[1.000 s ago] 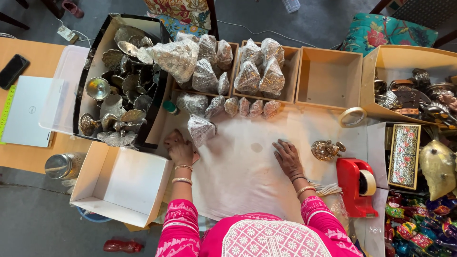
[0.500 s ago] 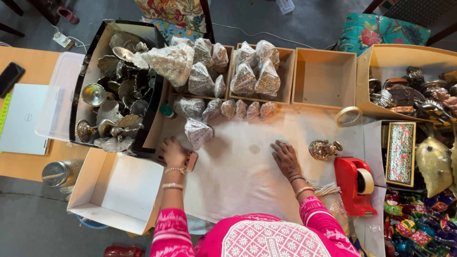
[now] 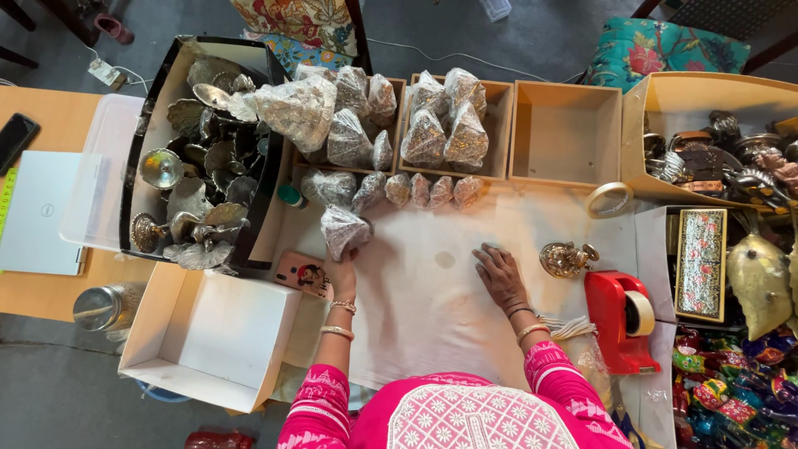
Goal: The person wraps a small metal decorative item in bubble wrap on a table. They fold the bubble wrap around the item and secure it with tape. The person then places the wrapped item into a cardboard box with other wrapped items.
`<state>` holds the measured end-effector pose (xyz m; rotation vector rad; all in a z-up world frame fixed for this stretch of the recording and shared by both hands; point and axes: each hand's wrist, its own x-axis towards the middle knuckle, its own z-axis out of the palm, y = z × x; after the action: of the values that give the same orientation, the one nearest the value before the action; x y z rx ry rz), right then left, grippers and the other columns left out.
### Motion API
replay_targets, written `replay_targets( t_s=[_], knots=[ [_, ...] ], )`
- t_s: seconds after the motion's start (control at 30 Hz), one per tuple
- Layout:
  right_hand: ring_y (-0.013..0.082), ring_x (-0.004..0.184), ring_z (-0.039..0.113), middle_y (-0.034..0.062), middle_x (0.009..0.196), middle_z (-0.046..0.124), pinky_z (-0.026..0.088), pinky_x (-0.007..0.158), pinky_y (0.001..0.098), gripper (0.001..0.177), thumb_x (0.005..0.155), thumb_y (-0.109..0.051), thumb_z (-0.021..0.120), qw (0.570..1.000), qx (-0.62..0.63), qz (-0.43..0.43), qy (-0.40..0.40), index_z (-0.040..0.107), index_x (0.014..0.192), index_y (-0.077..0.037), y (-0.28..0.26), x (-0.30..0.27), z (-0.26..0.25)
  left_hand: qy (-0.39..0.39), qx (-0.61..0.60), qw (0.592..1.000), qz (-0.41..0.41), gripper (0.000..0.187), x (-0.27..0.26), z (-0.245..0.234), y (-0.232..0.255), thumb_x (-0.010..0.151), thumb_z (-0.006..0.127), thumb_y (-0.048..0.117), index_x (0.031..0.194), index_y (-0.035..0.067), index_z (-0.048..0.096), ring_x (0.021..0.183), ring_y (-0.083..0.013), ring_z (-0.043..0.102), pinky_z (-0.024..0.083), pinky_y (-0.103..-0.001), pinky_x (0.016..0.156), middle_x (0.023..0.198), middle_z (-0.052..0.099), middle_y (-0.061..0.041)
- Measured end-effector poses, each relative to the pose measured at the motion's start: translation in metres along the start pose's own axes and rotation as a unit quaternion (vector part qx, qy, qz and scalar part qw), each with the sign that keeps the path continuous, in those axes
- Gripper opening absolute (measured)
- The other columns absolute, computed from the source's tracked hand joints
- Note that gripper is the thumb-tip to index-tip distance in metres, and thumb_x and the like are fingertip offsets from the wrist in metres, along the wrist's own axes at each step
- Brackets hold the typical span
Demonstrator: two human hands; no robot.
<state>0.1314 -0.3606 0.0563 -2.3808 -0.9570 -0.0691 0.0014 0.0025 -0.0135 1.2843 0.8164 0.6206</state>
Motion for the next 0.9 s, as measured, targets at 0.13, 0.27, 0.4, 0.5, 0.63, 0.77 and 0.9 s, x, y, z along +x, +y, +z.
replay_targets(
  t_s=[0.13,0.27,0.4,0.5,0.63,0.77,0.9],
  knots=[
    [0.0304,0.128,0.052,0.0094,0.138,0.060,0.042,0.110,0.0426,0.039,0.091,-0.016,0.067,1.000,-0.001,0.002,0.000,0.066,0.130,-0.015,0.001,-0.002,0.001,0.039,0.053,0.989,0.131,0.034,0.009,-0.007,0.009,0.098,0.062,-0.002,0.131,-0.007,0.060,0.102,-0.0125,0.064,0.056,-0.030,0.087,0.117,0.069,-0.008],
    [0.0304,0.128,0.052,0.0089,0.138,0.061,0.042,0.110,0.0420,0.039,0.091,-0.016,0.068,1.000,0.004,0.003,0.006,0.066,0.130,-0.015,-0.001,0.001,-0.001,0.066,-0.060,0.995,0.052,0.024,0.049,-0.051,-0.015,0.100,0.062,0.001,0.119,-0.012,0.066,0.097,-0.0152,0.068,0.057,-0.030,0.084,0.110,0.073,-0.008],
    [0.0304,0.127,0.052,0.0091,0.138,0.061,0.043,0.110,0.0420,0.039,0.091,-0.016,0.068,1.000,0.002,0.005,0.007,0.066,0.130,-0.015,-0.001,-0.001,-0.001,0.094,0.088,0.988,0.083,0.021,0.075,-0.078,-0.006,0.100,0.072,0.001,0.114,-0.014,0.069,0.093,-0.0139,0.065,0.057,-0.032,0.081,0.107,0.073,-0.010],
    [0.0306,0.127,0.052,0.0092,0.138,0.060,0.042,0.110,0.0422,0.039,0.091,-0.016,0.067,1.000,0.000,0.005,0.004,0.066,0.130,-0.015,0.000,0.000,0.001,0.106,0.001,0.991,0.076,0.029,0.087,-0.078,0.006,0.094,0.073,0.000,0.120,-0.011,0.065,0.093,-0.0148,0.064,0.058,-0.032,0.080,0.113,0.070,-0.009],
    [0.0305,0.128,0.052,0.0093,0.139,0.060,0.042,0.110,0.0423,0.038,0.092,-0.017,0.067,1.000,-0.003,0.005,0.001,0.065,0.130,-0.016,0.002,0.000,0.001,0.090,-0.137,0.986,0.043,0.042,0.102,-0.081,0.005,0.089,0.072,-0.003,0.129,-0.007,0.059,0.096,-0.0180,0.066,0.060,-0.033,0.082,0.121,0.066,-0.009],
    [0.0307,0.129,0.052,0.0095,0.139,0.060,0.042,0.110,0.0424,0.039,0.092,-0.017,0.067,1.000,-0.001,0.009,0.000,0.065,0.131,-0.016,0.001,-0.001,0.002,0.080,-0.114,0.990,0.028,0.043,0.102,-0.083,0.013,0.095,0.072,-0.004,0.136,-0.012,0.058,0.101,-0.0218,0.065,0.059,-0.034,0.086,0.127,0.065,-0.014],
    [0.0306,0.128,0.052,0.0092,0.139,0.060,0.043,0.110,0.0421,0.038,0.093,-0.017,0.066,1.000,0.000,0.012,0.002,0.065,0.131,-0.016,0.002,-0.001,0.002,0.125,0.015,0.988,0.085,0.062,0.089,-0.077,0.023,0.085,0.072,-0.005,0.142,-0.008,0.048,0.118,-0.0250,0.061,0.051,-0.035,0.101,0.138,0.058,-0.018]
  ],
)
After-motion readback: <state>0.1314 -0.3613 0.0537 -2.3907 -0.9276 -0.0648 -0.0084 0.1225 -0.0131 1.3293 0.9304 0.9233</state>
